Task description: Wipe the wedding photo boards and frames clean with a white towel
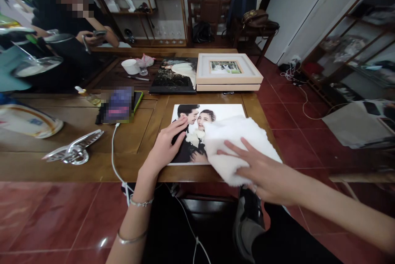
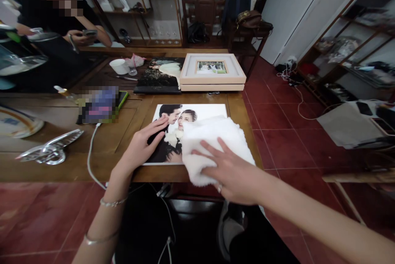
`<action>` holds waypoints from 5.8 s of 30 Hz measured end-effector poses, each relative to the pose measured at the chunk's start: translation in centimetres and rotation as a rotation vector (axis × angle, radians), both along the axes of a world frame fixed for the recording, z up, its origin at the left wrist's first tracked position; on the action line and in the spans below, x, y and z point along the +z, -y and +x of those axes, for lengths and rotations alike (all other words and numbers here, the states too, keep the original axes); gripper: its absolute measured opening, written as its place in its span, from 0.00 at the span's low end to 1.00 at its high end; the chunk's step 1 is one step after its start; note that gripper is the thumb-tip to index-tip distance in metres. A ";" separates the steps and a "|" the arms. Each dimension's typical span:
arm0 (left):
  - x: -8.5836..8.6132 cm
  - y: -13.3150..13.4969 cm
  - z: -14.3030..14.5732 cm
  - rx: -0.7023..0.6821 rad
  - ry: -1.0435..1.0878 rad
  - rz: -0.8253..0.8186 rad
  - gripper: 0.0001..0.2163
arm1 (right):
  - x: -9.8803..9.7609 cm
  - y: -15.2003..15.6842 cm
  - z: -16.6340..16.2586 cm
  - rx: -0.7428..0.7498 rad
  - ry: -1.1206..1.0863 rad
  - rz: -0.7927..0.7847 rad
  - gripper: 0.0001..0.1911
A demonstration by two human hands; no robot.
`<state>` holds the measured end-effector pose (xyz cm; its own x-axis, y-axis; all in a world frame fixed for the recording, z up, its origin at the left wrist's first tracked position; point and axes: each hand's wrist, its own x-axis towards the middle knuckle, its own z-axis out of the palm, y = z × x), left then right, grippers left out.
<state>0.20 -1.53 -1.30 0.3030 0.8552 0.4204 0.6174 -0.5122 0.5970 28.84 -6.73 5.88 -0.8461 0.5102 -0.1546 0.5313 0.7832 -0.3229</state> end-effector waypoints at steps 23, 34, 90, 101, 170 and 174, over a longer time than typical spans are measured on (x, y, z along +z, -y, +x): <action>-0.1 0.0 0.0 0.023 0.033 -0.027 0.16 | -1.8 -4.9 0.2 -0.110 -0.054 0.233 0.17; 0.3 0.2 0.1 -0.005 0.010 -0.009 0.16 | -1.2 1.4 -1.0 -0.004 -0.094 0.074 0.22; 0.2 0.1 0.3 0.007 0.029 -0.017 0.16 | -2.6 1.4 -4.0 -0.082 -0.163 0.114 0.16; 0.1 0.1 0.2 -0.002 0.060 -0.017 0.16 | -2.4 -8.6 -4.0 -0.040 -0.123 0.257 0.16; 1.1 1.1 0.2 0.113 0.204 -0.001 0.20 | -1.4 -5.6 -9.2 -0.079 -0.119 0.217 0.16; 1.0 1.2 0.0 0.140 0.269 -0.002 0.22 | -1.1 -2.4 -10.3 0.145 -0.146 0.153 0.15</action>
